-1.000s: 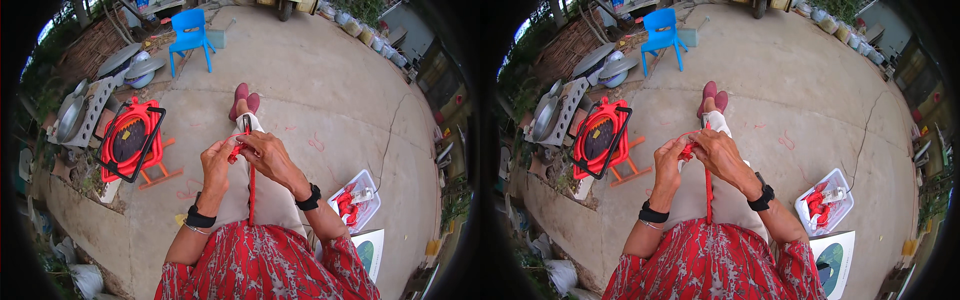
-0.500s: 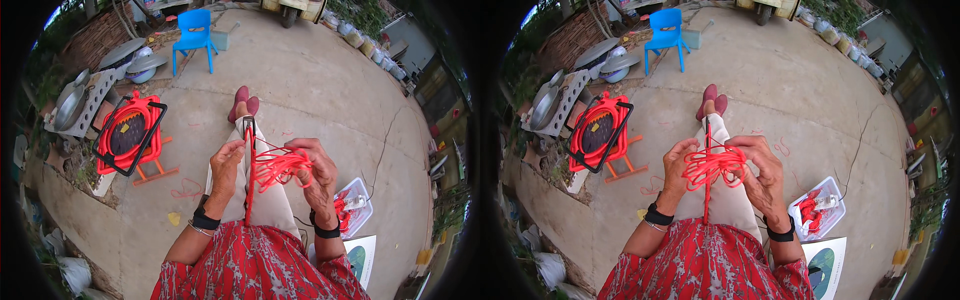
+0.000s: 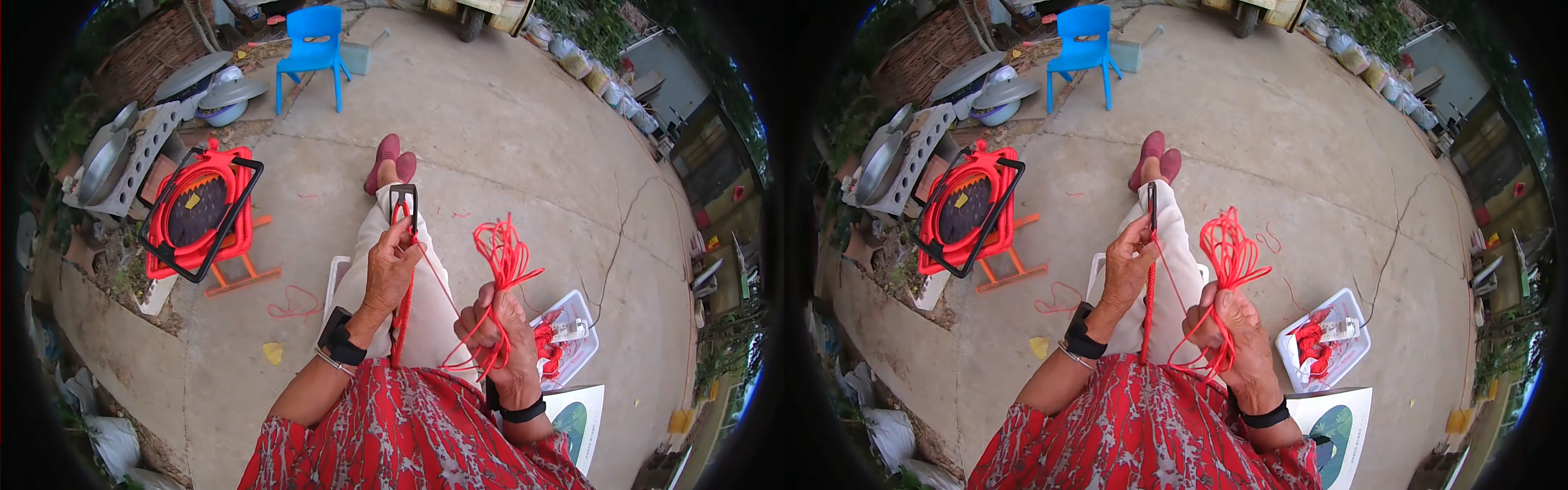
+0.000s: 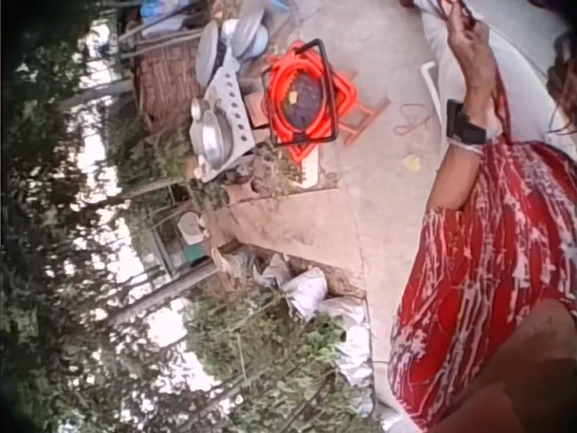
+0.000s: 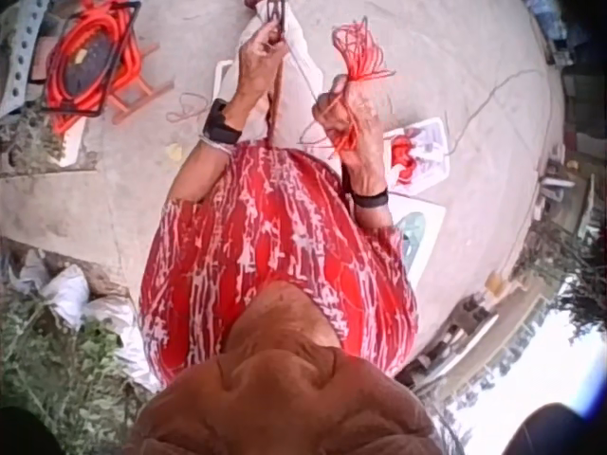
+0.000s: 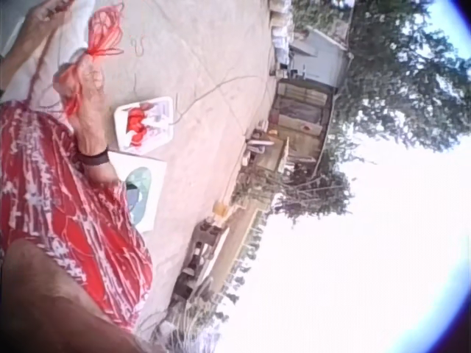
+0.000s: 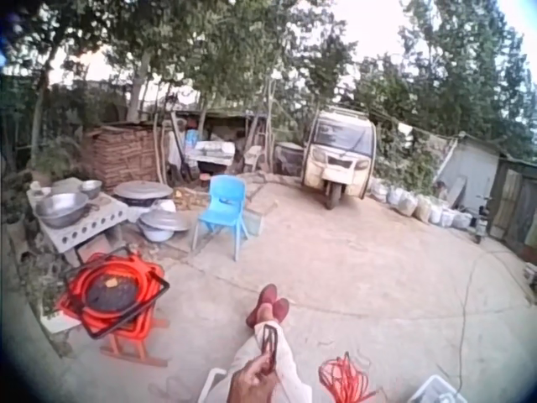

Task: The person is weaving red plastic cord around a black and red furniture frame.

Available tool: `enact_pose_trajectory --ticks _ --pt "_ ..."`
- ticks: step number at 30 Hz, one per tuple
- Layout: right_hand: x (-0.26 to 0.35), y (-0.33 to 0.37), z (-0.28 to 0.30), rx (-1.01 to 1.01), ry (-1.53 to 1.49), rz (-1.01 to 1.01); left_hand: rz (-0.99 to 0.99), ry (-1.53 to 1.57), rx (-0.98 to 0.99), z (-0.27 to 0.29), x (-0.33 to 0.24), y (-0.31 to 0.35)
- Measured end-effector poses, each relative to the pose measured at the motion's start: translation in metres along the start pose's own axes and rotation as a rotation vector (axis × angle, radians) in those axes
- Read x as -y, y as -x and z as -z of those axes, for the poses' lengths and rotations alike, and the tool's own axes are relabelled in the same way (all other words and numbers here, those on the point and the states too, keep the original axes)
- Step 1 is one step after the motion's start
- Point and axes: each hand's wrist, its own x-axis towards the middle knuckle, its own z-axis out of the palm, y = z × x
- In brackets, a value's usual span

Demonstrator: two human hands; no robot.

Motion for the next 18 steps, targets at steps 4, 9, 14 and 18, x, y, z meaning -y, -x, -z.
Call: enact_pose_trajectory --ticks 4,9,14,18 --pt "-0.004 0.027 -0.006 -0.063 0.040 -0.055 0.016 -0.027 0.010 0.002 -0.002 0.005" --pt "0.010 0.030 -0.012 -0.024 0.199 -0.020 0.031 -0.018 -0.065 -0.005 -0.001 0.007" --pt "0.021 0.039 -0.019 -0.036 0.428 -0.008 0.018 -0.052 -0.091 -0.005 -0.004 0.010" --pt "0.042 0.008 -0.045 0.140 0.562 0.014 -0.056 -0.193 -0.049 0.003 -0.012 0.013"
